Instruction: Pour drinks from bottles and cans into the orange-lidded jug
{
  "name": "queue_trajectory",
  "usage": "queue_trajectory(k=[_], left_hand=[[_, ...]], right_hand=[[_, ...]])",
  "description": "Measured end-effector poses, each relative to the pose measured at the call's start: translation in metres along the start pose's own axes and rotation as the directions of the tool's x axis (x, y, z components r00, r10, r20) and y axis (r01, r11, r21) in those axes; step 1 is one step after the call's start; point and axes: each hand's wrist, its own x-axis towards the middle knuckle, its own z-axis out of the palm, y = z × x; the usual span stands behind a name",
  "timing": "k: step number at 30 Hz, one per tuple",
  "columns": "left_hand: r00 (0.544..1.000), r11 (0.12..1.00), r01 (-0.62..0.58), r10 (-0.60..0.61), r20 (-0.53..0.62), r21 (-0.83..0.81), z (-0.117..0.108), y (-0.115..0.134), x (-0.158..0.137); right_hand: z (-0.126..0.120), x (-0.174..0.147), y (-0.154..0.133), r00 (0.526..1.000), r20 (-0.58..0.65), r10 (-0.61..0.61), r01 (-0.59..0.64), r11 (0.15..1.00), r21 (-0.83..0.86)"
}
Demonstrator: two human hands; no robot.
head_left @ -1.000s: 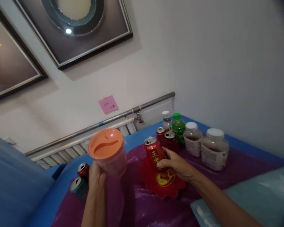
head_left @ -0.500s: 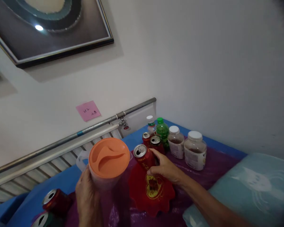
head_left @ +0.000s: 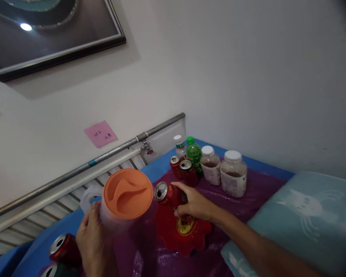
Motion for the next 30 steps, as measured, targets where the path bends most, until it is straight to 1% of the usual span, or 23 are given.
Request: queue_trajectory(k=[3, 6, 9, 12, 15, 19, 21, 26, 30], left_hand=[[0.996, 0.996, 0.085, -0.084, -0.020, 0.037, 0.002, 0.008, -0.007], [0.984, 0.984, 0.175, -0.174, -0.039, 0.033, 0.002, 0.020, -0.013], [0.977, 0.976, 0.210, -0.207, -0.053, 0.056, 0.001, 0.025, -0.015], [0.972, 0.974, 0.227, -0.224, -0.069, 0.030, -0.001, 0.023, -0.014], [0.976, 0.980, 0.200, -0.201, -0.087, -0.018, -0.001, 0.016, -0.011], [0.984, 0.989, 0.147, -0.145, -0.105, 0.006, 0.000, 0.009, -0.008], [0.984, 0.991, 0.134, -0.131, -0.117, 0.017, 0.000, 0.009, -0.008], [0.986, 0.993, 0.114, -0.115, -0.120, -0.016, -0.001, 0.015, -0.012], [0.987, 0.996, 0.087, -0.088, -0.134, -0.008, -0.001, 0.011, -0.012]], right_hand=[[0.001, 0.000, 0.000, 1.000, 0.007, -0.001, 0.001, 1.000, -0.009], [0.001, -0.001, -0.003, 1.000, 0.010, 0.004, -0.004, 1.000, -0.018], [0.001, -0.001, -0.004, 1.000, 0.017, 0.014, -0.013, 0.999, -0.029], [0.000, 0.000, -0.001, 1.000, 0.026, 0.016, -0.015, 0.999, -0.046], [0.000, 0.001, 0.002, 1.000, 0.026, -0.001, 0.002, 0.998, -0.063], [0.000, 0.001, 0.002, 0.999, 0.032, -0.008, 0.011, 0.997, -0.079], [0.001, 0.001, 0.001, 1.000, 0.029, -0.012, 0.014, 0.996, -0.087], [0.002, 0.000, -0.002, 0.999, 0.051, 0.006, -0.002, 0.997, -0.077], [0.002, -0.001, -0.004, 0.998, 0.052, 0.027, -0.022, 0.996, -0.083]])
